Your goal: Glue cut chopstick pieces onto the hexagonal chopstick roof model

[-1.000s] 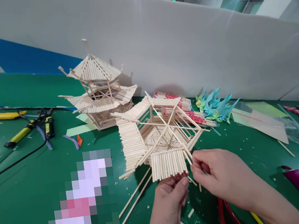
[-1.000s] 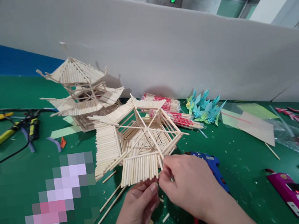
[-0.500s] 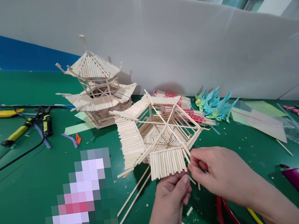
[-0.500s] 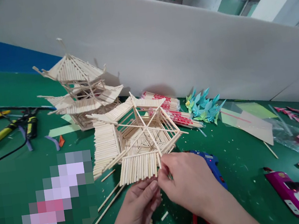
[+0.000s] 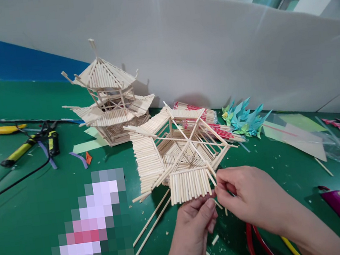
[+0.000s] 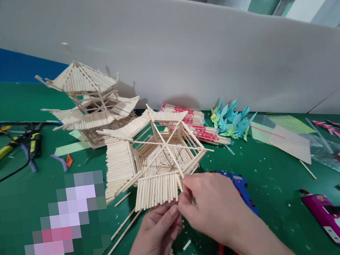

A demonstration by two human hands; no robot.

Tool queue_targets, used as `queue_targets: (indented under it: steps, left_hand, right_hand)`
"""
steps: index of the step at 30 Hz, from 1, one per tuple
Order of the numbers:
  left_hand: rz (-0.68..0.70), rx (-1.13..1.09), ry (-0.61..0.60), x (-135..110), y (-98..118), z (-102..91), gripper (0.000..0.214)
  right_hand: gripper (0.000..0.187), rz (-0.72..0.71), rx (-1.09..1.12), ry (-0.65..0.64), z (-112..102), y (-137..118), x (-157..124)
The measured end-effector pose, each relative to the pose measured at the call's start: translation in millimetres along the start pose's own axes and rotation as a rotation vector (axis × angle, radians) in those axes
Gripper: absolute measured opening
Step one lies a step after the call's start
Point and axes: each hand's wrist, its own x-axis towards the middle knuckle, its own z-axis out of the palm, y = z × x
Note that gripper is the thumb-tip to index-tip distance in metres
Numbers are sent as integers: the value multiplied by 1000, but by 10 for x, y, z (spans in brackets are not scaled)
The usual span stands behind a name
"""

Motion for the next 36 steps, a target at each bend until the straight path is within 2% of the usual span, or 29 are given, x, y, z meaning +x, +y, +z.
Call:
queue_targets:
  steps: [10,17,23,27,30,36]
  left_hand:
    - [-7,-17,-4,-5,7,5,12]
    - [-13,-41,-29,7,11,-8,9]
    - [-10,-42,-22,0,30,15,15]
    - [-11,-52,-16,-6,33,22,7]
    - [10,-60,-11,13,22,29,10]
    - [74,-28,65,65,13,140,16]
  right_hand:
    - [18,1,10,-1,13,-4,33]
    - [23,-80,61,-62,-53,24,10]
    - [26,-92,61,-50,-76,17,-9]
    - [25,-96,77,-38,-71,25,-2]
    - [25,-90,93,-35,-74,36,-9]
    - [25,-81,200,-7,-73,55,-82]
